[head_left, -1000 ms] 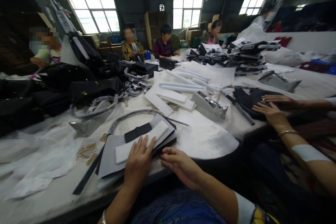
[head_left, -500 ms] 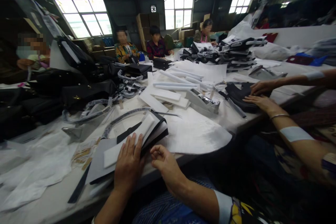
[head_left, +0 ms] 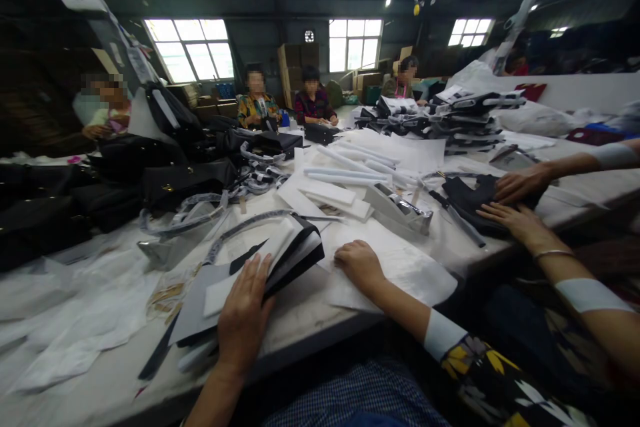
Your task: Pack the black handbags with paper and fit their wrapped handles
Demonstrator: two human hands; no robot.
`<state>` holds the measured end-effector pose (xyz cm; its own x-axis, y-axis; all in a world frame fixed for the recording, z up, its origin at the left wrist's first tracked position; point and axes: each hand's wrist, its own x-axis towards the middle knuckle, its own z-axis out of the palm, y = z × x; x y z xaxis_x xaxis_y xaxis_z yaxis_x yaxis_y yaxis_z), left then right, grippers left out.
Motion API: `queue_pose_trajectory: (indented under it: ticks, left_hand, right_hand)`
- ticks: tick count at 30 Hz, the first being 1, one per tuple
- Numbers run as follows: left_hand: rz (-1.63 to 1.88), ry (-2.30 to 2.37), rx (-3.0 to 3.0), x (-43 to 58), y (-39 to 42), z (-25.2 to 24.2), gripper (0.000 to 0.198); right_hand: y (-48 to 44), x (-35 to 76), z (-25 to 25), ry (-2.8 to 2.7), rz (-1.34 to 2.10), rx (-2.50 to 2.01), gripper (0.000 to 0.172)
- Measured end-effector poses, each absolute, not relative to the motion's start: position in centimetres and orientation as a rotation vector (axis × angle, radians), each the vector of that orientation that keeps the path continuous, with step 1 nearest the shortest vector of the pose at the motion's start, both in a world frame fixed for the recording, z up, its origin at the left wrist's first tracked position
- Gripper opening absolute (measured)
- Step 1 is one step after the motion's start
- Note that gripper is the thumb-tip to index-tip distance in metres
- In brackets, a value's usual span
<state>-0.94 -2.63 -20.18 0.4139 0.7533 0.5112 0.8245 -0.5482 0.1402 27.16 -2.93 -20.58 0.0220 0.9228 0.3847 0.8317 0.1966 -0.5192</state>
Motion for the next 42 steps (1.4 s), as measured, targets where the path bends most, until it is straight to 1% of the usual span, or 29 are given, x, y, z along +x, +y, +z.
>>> queue_pose_trajectory:
  ticks: [3,10,12,16,18,19,21,22,24,26,28,29,31,34,38,40,42]
  left_hand:
    - [-0.838,-1.441,-2.523,-1.0,-2.6,-20.2,0.076]
    - [-0.956,-1.451,-2.45,-1.0,-2.1,-20.4,0.074]
    - [-0.968,-1.438,-2.444,-1.0,-2.0,-20.5,0.075]
    - [-0.987,-1.433,-2.438,-1.0,-2.0,-20.5,0.074]
    - [-0.999,-1.448,-2.423,-1.0,-2.0,-20.5,0.074]
    - [-1.005,-1.455,-2.418,-1.1,-2.0,-20.4,0.074]
    - [-1.014,-1.468,-2.416,-1.1,-2.0,-20.4,0.075]
    - [-1.017,-1.473,-2.419,-1.2,-2.0,-20.3,0.075]
    - [-1.021,-1.475,-2.426,-1.1,-2.1,-20.3,0.075]
    - [-1.025,-1.472,-2.428,-1.1,-2.0,-20.3,0.075]
    - [-1.027,-1.47,-2.423,-1.1,-2.0,-20.4,0.075]
    - [-1.026,-1.471,-2.42,-1.0,-2.0,-20.4,0.075]
    - [-1.023,-1.469,-2.419,-1.0,-1.9,-20.5,0.075]
    - [-1.028,-1.462,-2.418,-1.0,-1.9,-20.5,0.074]
    - [-1.025,-1.452,-2.419,-0.9,-1.8,-20.3,0.075]
    - [-1.015,-1.445,-2.425,-0.9,-1.8,-20.3,0.076]
    - [-1.002,-1.445,-2.431,-0.9,-1.9,-20.4,0.077]
  right_hand:
    - [-2.4,28.3,-20.1,-1.679,0.24,-1.671,0.013]
    - [-0.9,30.6,-18.7,-1.414,0.555,-1.553,0.03]
    - [-0.9,30.4,-18.6,-1.353,0.606,-1.507,0.029]
    - [-2.2,28.8,-18.5,-1.358,0.729,-1.398,0.019]
    - [-3.2,27.7,-18.6,-1.402,0.854,-1.312,0.018]
    - [-3.6,27.3,-18.8,-1.431,0.947,-1.252,0.02]
    - [-4.2,26.7,-19.1,-1.511,1.108,-1.149,0.032]
    - [-4.4,26.5,-19.3,-1.557,1.134,-1.144,0.038]
    - [-4.6,26.3,-19.8,-1.637,0.987,-1.274,0.039]
    - [-4.6,25.7,-20.5,-1.731,0.696,-1.489,0.039]
    - [-4.4,24.7,-21.1,-1.892,0.477,-1.643,0.043]
    - [-4.3,24.0,-21.4,-1.988,0.425,-1.682,0.047]
    - [-4.0,22.6,-21.7,-2.171,0.407,-1.669,0.057]
    - [-2.9,21.1,-21.2,-2.411,0.46,-1.434,0.063]
    - [-0.9,20.7,-20.0,-2.631,0.529,-1.05,0.054]
    - [-0.7,20.9,-19.8,-2.649,0.508,-1.026,0.053]
    - [-1.4,20.8,-20.0,-2.571,0.432,-1.118,0.056]
